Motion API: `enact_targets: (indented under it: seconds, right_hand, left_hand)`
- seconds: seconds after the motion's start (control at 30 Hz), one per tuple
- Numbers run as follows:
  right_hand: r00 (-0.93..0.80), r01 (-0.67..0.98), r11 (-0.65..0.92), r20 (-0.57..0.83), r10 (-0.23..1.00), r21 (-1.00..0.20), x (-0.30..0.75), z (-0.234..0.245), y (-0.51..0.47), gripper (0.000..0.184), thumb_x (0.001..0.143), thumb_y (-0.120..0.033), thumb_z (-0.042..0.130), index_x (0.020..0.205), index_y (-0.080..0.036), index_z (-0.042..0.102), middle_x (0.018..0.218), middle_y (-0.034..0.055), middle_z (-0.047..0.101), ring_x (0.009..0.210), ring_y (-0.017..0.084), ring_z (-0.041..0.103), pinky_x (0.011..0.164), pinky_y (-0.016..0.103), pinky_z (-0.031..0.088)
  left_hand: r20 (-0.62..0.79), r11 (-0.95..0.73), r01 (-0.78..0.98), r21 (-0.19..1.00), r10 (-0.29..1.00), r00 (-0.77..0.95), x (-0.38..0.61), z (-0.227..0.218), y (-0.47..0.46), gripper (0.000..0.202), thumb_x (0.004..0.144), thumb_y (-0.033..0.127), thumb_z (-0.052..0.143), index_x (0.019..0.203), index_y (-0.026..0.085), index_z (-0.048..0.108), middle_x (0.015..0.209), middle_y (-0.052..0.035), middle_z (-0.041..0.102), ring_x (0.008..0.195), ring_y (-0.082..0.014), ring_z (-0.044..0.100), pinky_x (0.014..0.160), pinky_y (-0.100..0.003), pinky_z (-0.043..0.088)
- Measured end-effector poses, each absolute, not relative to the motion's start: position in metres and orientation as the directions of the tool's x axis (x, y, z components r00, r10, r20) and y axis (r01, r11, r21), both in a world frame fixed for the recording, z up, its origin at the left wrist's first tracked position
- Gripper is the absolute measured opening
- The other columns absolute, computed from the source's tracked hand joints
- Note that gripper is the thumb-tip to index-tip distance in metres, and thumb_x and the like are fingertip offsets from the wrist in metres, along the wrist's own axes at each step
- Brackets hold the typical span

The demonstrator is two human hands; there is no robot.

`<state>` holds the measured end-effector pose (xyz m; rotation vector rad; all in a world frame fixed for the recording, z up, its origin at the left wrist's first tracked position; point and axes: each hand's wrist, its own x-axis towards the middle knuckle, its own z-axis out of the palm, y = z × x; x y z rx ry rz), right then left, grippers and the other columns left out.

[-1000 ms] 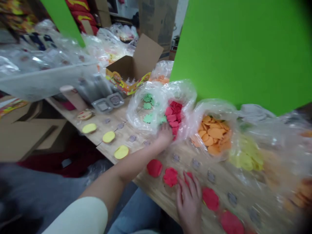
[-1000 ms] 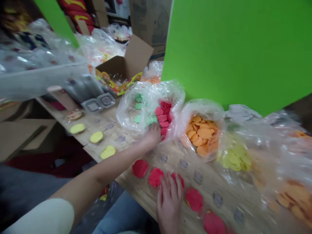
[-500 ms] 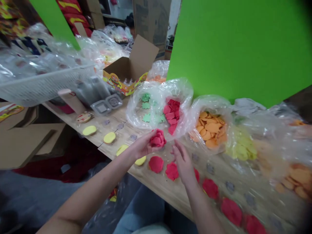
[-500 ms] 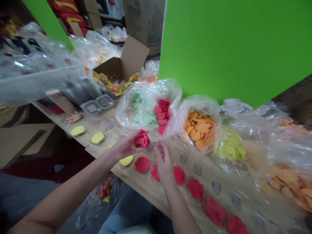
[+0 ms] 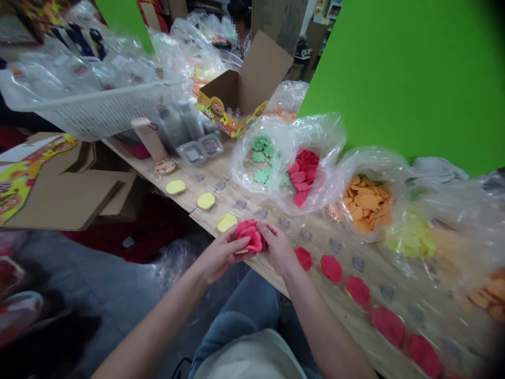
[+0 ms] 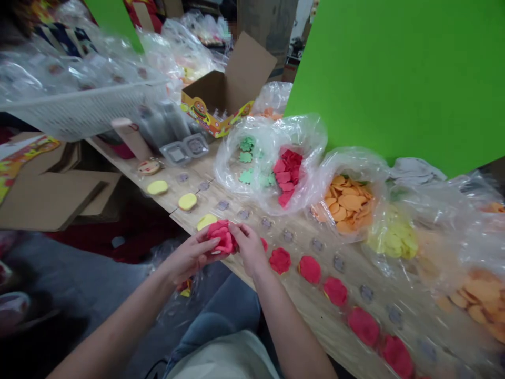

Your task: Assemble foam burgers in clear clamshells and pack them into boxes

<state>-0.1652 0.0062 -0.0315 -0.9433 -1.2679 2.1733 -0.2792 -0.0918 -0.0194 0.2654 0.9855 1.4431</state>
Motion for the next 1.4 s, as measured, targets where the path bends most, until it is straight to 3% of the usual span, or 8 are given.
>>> enact_targets:
  seconds: [0.2, 0.37, 0.57, 0.7, 0.8, 0.97, 1.17, 1.4]
  right_hand:
    - [-0.731, 0.035, -0.545, -0.393, 0.558, -0.838, -0.163, -0.036, -0.001, 0.032, 0.068, -0.035, 0.070, 0.094, -0.018, 0.066, 0.080, 0.0013, 0.064, 0.063, 0.009, 0.054, 0.058, 0.021, 0.042]
    - [-0.676, -0.047, -0.627, -0.438, 0.593, -0.777, -0.158, -0.046, -0.001, 0.031, 0.063, -0.033, 0.073, 0.088, -0.016, 0.065, 0.084, 0.0031, 0.065, 0.073, 0.013, 0.058, 0.069, 0.027, 0.046]
    - [-0.475, 0.157, -0.261, -0.305, 0.825, -0.952, -0.154, -0.049, 0.027, 0.033, 0.069, -0.039, 0.063, 0.095, -0.019, 0.057, 0.070, -0.0022, 0.059, 0.059, 0.011, 0.053, 0.054, 0.023, 0.041]
    - [-0.613, 0.383, 0.088, -0.182, 0.768, -0.920, -0.170, -0.058, 0.032, 0.027, 0.077, -0.028, 0.056, 0.101, -0.018, 0.053, 0.066, -0.0020, 0.058, 0.061, 0.013, 0.053, 0.058, 0.025, 0.039]
    - [-0.686, 0.530, 0.467, -0.034, 0.727, -0.708, -0.177, -0.068, 0.026, 0.017, 0.080, -0.021, 0.051, 0.096, -0.019, 0.058, 0.077, 0.0026, 0.061, 0.077, 0.017, 0.055, 0.068, 0.028, 0.039]
    - [-0.761, 0.545, 0.724, 0.113, 0.638, -0.423, -0.171, -0.077, 0.022, 0.017, 0.086, -0.018, 0.046, 0.098, -0.017, 0.058, 0.091, 0.0070, 0.062, 0.092, 0.020, 0.050, 0.081, 0.031, 0.038]
    - [-0.767, 0.561, 0.772, 0.164, 0.620, -0.300, -0.167, -0.081, 0.027, 0.020, 0.086, -0.017, 0.046, 0.102, -0.017, 0.058, 0.093, 0.0075, 0.060, 0.092, 0.021, 0.047, 0.083, 0.032, 0.039]
    - [-0.712, 0.634, 0.744, 0.216, 0.668, -0.211, -0.152, -0.073, -0.006, 0.024, 0.087, -0.026, 0.046, 0.107, -0.018, 0.058, 0.121, 0.0140, 0.052, 0.118, 0.031, 0.036, 0.091, 0.046, 0.033]
  left_hand:
    - [-0.481, 0.069, -0.735, 0.674, 0.796, -0.367, -0.267, -0.041, -0.095, 0.031, 0.079, 0.027, 0.060, 0.110, 0.022, 0.058, 0.099, -0.0050, 0.064, 0.074, -0.0112, 0.063, 0.064, -0.021, 0.054]
    - [-0.528, 0.002, -0.841, 0.541, 0.779, -0.338, -0.282, -0.050, -0.100, 0.025, 0.083, 0.026, 0.054, 0.108, 0.021, 0.056, 0.109, -0.0068, 0.061, 0.087, -0.0159, 0.063, 0.073, -0.031, 0.055]
    - [-0.507, -0.029, -0.743, 0.668, 0.714, -0.483, -0.314, -0.059, -0.123, 0.020, 0.079, 0.021, 0.055, 0.099, 0.017, 0.058, 0.080, -0.0026, 0.065, 0.064, -0.0102, 0.062, 0.060, -0.021, 0.052]
    - [-0.459, 0.183, -0.513, 0.839, 0.745, -0.484, -0.315, -0.059, -0.130, 0.028, 0.078, 0.039, 0.054, 0.090, 0.015, 0.062, 0.069, -0.0018, 0.062, 0.053, -0.0100, 0.055, 0.049, -0.018, 0.044]
    - [-0.262, 0.293, -0.012, 0.956, 0.834, -0.485, -0.306, -0.055, -0.123, 0.034, 0.077, 0.041, 0.056, 0.102, 0.020, 0.063, 0.080, -0.0032, 0.064, 0.067, -0.0146, 0.058, 0.062, -0.021, 0.044]
    - [-0.148, 0.294, 0.624, 0.724, 0.950, -0.275, -0.295, -0.053, -0.105, 0.051, 0.078, 0.027, 0.052, 0.128, 0.032, 0.046, 0.091, -0.0056, 0.064, 0.080, -0.0216, 0.059, 0.074, -0.028, 0.041]
    - [-0.157, 0.323, 0.769, 0.552, 0.946, -0.284, -0.292, -0.055, -0.091, 0.059, 0.080, 0.025, 0.047, 0.137, 0.031, 0.032, 0.101, -0.0121, 0.061, 0.086, -0.0271, 0.059, 0.076, -0.033, 0.040]
    - [-0.235, 0.404, 0.646, 0.648, 0.913, -0.335, -0.288, -0.052, -0.080, 0.063, 0.072, 0.018, 0.055, 0.132, 0.025, 0.041, 0.088, -0.0138, 0.065, 0.084, -0.0300, 0.060, 0.081, -0.038, 0.039]
